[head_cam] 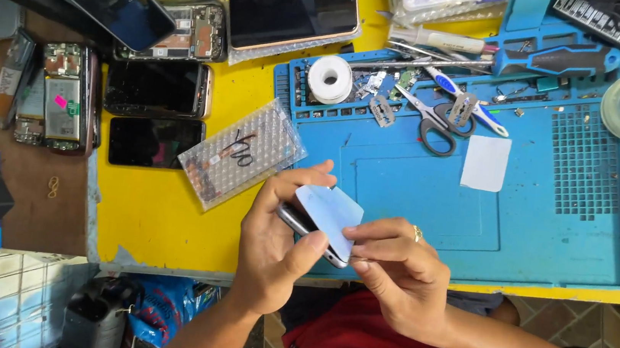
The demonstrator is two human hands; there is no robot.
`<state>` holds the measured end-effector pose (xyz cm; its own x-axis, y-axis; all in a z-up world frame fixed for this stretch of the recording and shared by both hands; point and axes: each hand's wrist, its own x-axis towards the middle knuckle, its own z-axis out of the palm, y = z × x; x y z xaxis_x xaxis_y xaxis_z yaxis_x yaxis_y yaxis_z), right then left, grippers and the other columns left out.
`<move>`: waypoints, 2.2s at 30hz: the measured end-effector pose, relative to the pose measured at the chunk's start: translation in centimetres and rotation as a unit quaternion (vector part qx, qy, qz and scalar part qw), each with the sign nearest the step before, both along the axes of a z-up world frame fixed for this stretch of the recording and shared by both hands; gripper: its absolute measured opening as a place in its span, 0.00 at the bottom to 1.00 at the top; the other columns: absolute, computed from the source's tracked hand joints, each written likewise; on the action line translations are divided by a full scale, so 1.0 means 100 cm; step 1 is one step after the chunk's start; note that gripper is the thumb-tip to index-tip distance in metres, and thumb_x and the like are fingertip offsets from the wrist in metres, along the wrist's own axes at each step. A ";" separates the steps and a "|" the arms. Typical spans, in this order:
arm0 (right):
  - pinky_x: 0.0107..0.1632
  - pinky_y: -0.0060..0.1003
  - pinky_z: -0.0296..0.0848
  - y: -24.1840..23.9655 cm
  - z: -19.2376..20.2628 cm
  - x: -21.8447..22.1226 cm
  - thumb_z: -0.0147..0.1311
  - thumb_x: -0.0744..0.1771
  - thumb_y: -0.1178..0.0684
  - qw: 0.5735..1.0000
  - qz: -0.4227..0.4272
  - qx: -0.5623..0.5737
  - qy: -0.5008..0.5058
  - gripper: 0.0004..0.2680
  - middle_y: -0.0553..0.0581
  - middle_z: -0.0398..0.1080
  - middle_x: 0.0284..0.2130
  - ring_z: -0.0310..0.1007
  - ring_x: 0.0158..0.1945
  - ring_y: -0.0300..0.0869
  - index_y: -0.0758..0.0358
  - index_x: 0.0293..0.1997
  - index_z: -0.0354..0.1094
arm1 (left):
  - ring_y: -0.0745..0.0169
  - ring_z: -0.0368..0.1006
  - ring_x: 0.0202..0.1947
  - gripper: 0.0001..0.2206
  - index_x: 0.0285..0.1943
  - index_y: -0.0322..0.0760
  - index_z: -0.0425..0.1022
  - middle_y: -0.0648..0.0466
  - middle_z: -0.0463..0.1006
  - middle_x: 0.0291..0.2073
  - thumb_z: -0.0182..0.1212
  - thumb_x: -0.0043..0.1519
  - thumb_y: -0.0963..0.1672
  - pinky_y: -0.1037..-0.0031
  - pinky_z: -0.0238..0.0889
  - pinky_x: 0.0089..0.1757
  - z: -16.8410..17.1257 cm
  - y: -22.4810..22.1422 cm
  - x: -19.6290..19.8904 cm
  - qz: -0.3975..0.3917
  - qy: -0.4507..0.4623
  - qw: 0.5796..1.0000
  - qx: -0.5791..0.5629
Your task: Removing the back cover of a smartphone using a thin pry tool to separate the adhesive bond.
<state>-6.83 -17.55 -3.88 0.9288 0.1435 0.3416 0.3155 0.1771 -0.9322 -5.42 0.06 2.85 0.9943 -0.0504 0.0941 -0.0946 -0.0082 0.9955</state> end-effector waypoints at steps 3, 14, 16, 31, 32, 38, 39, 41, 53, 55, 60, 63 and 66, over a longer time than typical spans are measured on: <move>0.48 0.34 0.76 0.005 0.002 -0.004 0.57 0.68 0.58 1.000 0.000 -0.004 -0.008 0.03 0.63 0.78 0.43 0.79 0.45 0.45 0.61 0.44 0.73 | 0.38 0.60 0.74 0.13 0.48 0.37 0.65 0.44 0.72 0.60 0.58 0.64 0.48 0.51 0.54 0.69 0.001 -0.003 -0.008 0.020 -0.022 0.999 -0.030; 0.48 0.35 0.82 -0.007 0.007 -0.002 0.54 0.69 0.59 0.997 0.034 -0.039 -0.065 0.04 0.65 0.78 0.42 0.83 0.44 0.48 0.66 0.46 0.72 | 0.39 0.59 0.74 0.17 0.51 0.38 0.63 0.51 0.72 0.55 0.61 0.64 0.51 0.55 0.56 0.66 -0.013 -0.003 -0.017 0.047 -0.035 0.997 -0.049; 0.50 0.37 0.84 -0.015 0.009 0.001 0.51 0.69 0.59 0.993 0.032 -0.056 -0.094 0.06 0.65 0.77 0.42 0.84 0.45 0.51 0.69 0.48 0.71 | 0.39 0.60 0.73 0.16 0.50 0.38 0.63 0.53 0.72 0.54 0.60 0.64 0.51 0.53 0.56 0.66 -0.014 -0.005 -0.018 0.051 -0.041 0.997 -0.037; 0.43 0.42 0.87 -0.035 0.021 0.005 0.51 0.70 0.57 0.949 0.061 -0.138 -0.276 0.09 0.60 0.71 0.36 0.78 0.34 0.50 0.75 0.51 0.67 | 0.43 0.67 0.67 0.16 0.36 0.41 0.59 0.56 0.71 0.46 0.60 0.62 0.51 0.53 0.56 0.68 -0.012 -0.022 -0.020 0.103 -0.065 0.992 0.028; 0.43 0.41 0.87 -0.036 0.021 0.005 0.51 0.70 0.57 0.948 0.059 -0.146 -0.277 0.09 0.60 0.71 0.36 0.77 0.34 0.50 0.75 0.51 0.67 | 0.43 0.67 0.66 0.16 0.36 0.41 0.59 0.56 0.71 0.46 0.60 0.62 0.51 0.52 0.54 0.69 -0.012 -0.022 -0.020 0.103 -0.065 0.992 0.025; 0.42 0.42 0.87 -0.038 0.020 0.006 0.51 0.70 0.58 0.945 0.055 -0.163 -0.280 0.09 0.60 0.71 0.36 0.77 0.34 0.50 0.74 0.51 0.68 | 0.43 0.67 0.66 0.17 0.35 0.42 0.57 0.57 0.69 0.46 0.60 0.63 0.52 0.49 0.52 0.70 -0.009 -0.025 -0.019 0.098 -0.061 0.993 0.029; 0.42 0.41 0.87 -0.038 0.020 0.006 0.52 0.70 0.58 0.944 0.053 -0.169 -0.279 0.09 0.60 0.71 0.37 0.77 0.34 0.49 0.74 0.51 0.68 | 0.43 0.67 0.66 0.17 0.35 0.42 0.57 0.57 0.69 0.46 0.59 0.63 0.52 0.48 0.51 0.71 -0.009 -0.025 -0.018 0.096 -0.063 0.993 0.031; 0.42 0.41 0.87 -0.039 0.019 0.006 0.52 0.70 0.57 0.943 0.053 -0.173 -0.279 0.09 0.59 0.71 0.36 0.77 0.34 0.49 0.74 0.51 0.68 | 0.43 0.67 0.66 0.17 0.35 0.42 0.57 0.56 0.69 0.46 0.60 0.63 0.52 0.48 0.53 0.70 -0.010 -0.026 -0.018 0.100 -0.066 0.992 0.027; 0.40 0.41 0.86 -0.042 0.026 0.008 0.52 0.70 0.57 0.943 0.061 -0.168 -0.280 0.09 0.60 0.70 0.36 0.77 0.33 0.50 0.75 0.51 0.67 | 0.42 0.66 0.67 0.16 0.35 0.42 0.57 0.56 0.69 0.44 0.61 0.62 0.50 0.52 0.55 0.67 -0.012 -0.028 -0.017 0.117 -0.064 0.991 0.019; 0.41 0.41 0.87 -0.043 0.028 0.009 0.52 0.70 0.57 0.942 0.073 -0.163 -0.283 0.09 0.60 0.70 0.37 0.79 0.34 0.52 0.76 0.51 0.67 | 0.42 0.66 0.67 0.16 0.35 0.42 0.57 0.57 0.69 0.44 0.60 0.62 0.50 0.53 0.56 0.67 -0.010 -0.028 -0.017 0.118 -0.059 0.991 0.029; 0.40 0.41 0.84 -0.039 0.023 0.010 0.51 0.70 0.58 0.940 0.071 -0.168 -0.287 0.09 0.59 0.70 0.35 0.75 0.32 0.50 0.76 0.52 0.67 | 0.44 0.67 0.65 0.15 0.35 0.43 0.57 0.57 0.69 0.44 0.59 0.63 0.50 0.46 0.53 0.71 -0.008 -0.029 -0.017 0.106 -0.069 0.991 0.039; 0.40 0.41 0.84 -0.039 0.019 0.010 0.51 0.70 0.59 0.941 0.058 -0.179 -0.280 0.08 0.60 0.70 0.34 0.74 0.32 0.49 0.76 0.51 0.68 | 0.44 0.67 0.65 0.15 0.34 0.43 0.57 0.56 0.69 0.44 0.59 0.62 0.50 0.48 0.55 0.69 -0.009 -0.028 -0.016 0.110 -0.068 0.991 0.036; 0.40 0.42 0.86 -0.035 0.007 0.008 0.55 0.68 0.62 0.948 0.047 -0.180 -0.259 0.07 0.61 0.72 0.34 0.76 0.32 0.50 0.75 0.49 0.69 | 0.43 0.69 0.64 0.14 0.33 0.44 0.56 0.57 0.70 0.44 0.61 0.61 0.47 0.45 0.54 0.70 -0.009 -0.028 -0.014 0.115 -0.075 0.990 0.031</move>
